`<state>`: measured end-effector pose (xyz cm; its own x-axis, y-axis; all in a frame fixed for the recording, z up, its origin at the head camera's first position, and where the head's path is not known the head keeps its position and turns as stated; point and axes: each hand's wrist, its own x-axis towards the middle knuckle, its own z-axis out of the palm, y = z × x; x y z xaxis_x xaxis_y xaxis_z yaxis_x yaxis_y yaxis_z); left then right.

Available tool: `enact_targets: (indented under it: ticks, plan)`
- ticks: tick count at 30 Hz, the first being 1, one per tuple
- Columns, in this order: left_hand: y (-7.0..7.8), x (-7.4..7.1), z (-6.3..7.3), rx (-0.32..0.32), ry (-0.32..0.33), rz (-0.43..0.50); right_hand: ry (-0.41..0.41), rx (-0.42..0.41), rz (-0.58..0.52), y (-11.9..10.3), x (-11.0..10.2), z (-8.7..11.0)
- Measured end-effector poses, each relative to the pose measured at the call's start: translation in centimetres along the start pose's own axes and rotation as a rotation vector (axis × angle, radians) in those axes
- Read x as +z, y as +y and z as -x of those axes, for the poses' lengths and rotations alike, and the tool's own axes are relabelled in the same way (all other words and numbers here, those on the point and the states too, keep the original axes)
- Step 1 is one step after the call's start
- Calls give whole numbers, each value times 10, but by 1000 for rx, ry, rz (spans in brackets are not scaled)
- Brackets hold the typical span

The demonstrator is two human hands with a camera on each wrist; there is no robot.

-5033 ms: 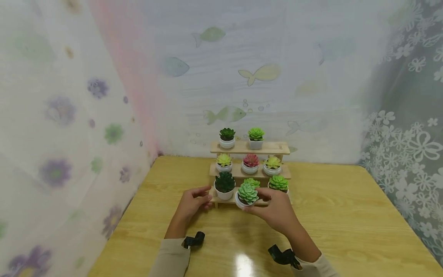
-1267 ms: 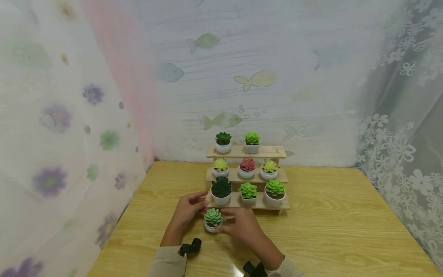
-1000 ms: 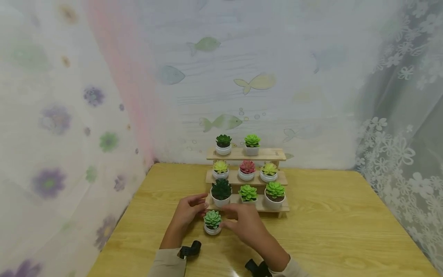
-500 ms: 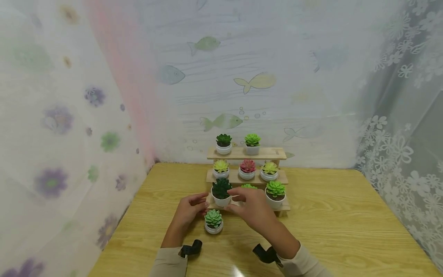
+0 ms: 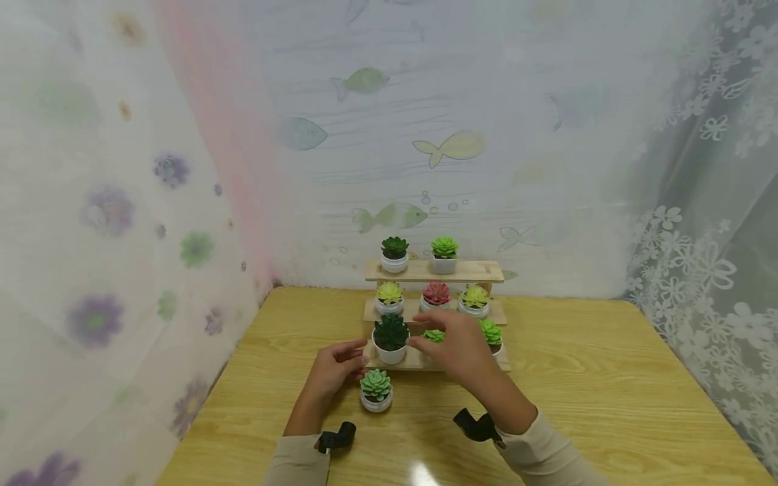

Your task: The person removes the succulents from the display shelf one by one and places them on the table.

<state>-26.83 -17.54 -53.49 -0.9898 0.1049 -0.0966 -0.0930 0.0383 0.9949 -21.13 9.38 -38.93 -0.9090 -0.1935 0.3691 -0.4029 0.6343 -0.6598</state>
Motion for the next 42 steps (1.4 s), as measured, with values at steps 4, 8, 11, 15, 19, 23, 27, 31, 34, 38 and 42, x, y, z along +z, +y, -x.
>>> enact_targets:
  ticks: [4, 8, 11, 15, 19, 23, 27, 31, 34, 38, 42]
  plan:
    - [-1, -1, 0, -11, -6, 3, 21, -5, 21, 1, -5, -4]
    - [-1, 0, 2, -26, 6, -2, 51, -57, 40, 4, -7, -10]
    - [1, 1, 2, -29, 21, -2, 87, -89, 73, 6, -9, -16]
    - [2, 1, 2, -29, 23, -1, 104, -95, 96, 11, -14, -24]
    - [2, 1, 0, -22, 7, 3, 100, -70, 60, 17, -21, -33]
    - [2, 1, -1, -31, 14, 4, 116, -46, 14, 19, -30, -41]
    - [2, 1, 0, -42, 27, 4, 139, -37, 43, 21, -36, -48]
    - [5, 2, 1, -33, 23, 2, 183, -45, 66, 27, -40, -56]
    - [5, 1, 2, -30, 21, -1, 209, -51, 62, 30, -40, -61]
    - [3, 1, 0, -35, 28, -3, 238, -44, 53, 31, -41, -65]
    - [1, 1, -2, -39, 34, -13, 270, -19, 55, 32, -44, -72]
